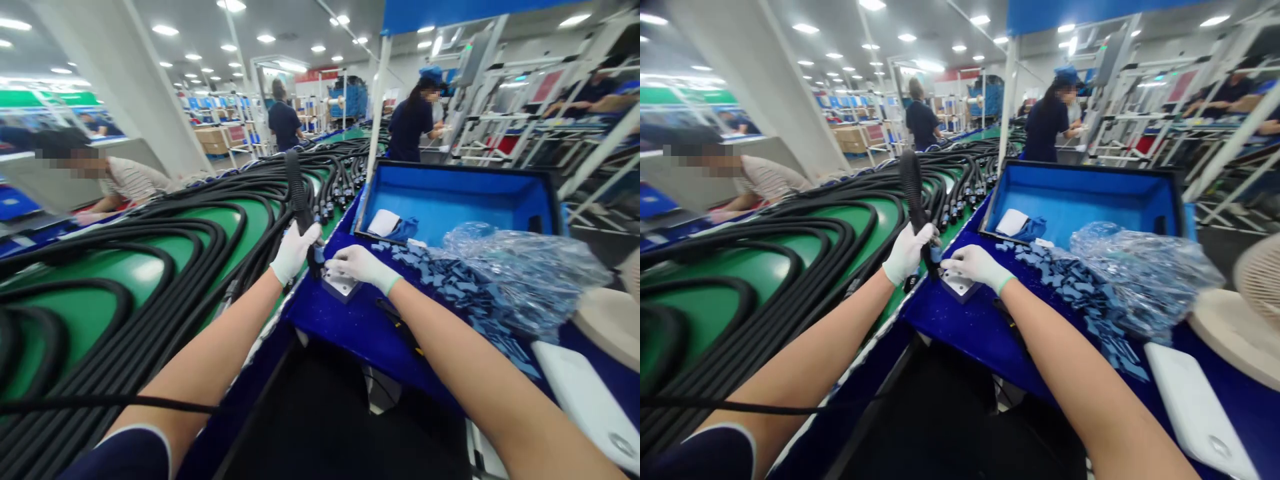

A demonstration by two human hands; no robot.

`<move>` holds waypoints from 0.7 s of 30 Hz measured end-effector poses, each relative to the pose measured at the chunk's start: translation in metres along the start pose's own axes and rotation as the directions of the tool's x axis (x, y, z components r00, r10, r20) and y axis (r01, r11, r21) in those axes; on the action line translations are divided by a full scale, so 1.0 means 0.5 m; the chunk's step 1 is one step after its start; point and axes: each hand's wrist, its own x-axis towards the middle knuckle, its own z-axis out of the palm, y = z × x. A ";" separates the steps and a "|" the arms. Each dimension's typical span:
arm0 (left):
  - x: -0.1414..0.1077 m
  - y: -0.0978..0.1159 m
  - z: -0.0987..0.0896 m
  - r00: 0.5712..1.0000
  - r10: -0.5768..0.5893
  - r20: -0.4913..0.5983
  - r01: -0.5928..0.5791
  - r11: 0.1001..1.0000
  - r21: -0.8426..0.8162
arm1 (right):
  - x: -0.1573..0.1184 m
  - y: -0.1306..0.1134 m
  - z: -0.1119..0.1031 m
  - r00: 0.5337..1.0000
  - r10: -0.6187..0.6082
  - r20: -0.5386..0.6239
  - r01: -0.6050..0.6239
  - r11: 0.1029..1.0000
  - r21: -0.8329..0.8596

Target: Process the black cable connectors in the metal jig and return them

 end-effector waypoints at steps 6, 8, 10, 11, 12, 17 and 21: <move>-0.240 0.066 -0.343 0.941 -0.330 -0.083 0.326 0.804 0.497 | -0.036 0.025 -0.004 0.998 -0.067 0.012 0.068 0.997 -0.039; -0.337 0.091 -0.444 0.857 -0.512 -0.050 0.393 0.589 0.706 | -0.036 0.031 -0.001 0.999 -0.032 0.015 0.033 0.996 -0.080; -0.418 0.095 -0.505 0.769 -0.619 -0.160 0.454 0.353 0.818 | -0.033 0.032 0.005 1.000 0.000 0.004 0.001 0.991 -0.134; -0.450 0.088 -0.520 0.734 -0.639 -0.228 0.483 0.255 0.838 | -0.030 0.032 0.009 1.000 0.013 -0.008 -0.014 0.987 -0.158; -0.474 0.077 -0.527 0.707 -0.647 -0.286 0.505 0.179 0.844 | -0.027 0.032 0.012 1.000 0.024 -0.019 -0.027 0.984 -0.178; -0.499 0.050 -0.528 0.662 -0.680 -0.317 0.541 0.140 0.829 | -0.023 0.013 0.028 0.998 0.051 -0.047 -0.059 0.981 -0.185; -0.445 0.127 -0.538 0.750 -0.601 -0.278 0.585 0.405 0.703 | -0.057 -0.056 0.073 0.998 -0.062 -0.005 0.061 0.992 -0.114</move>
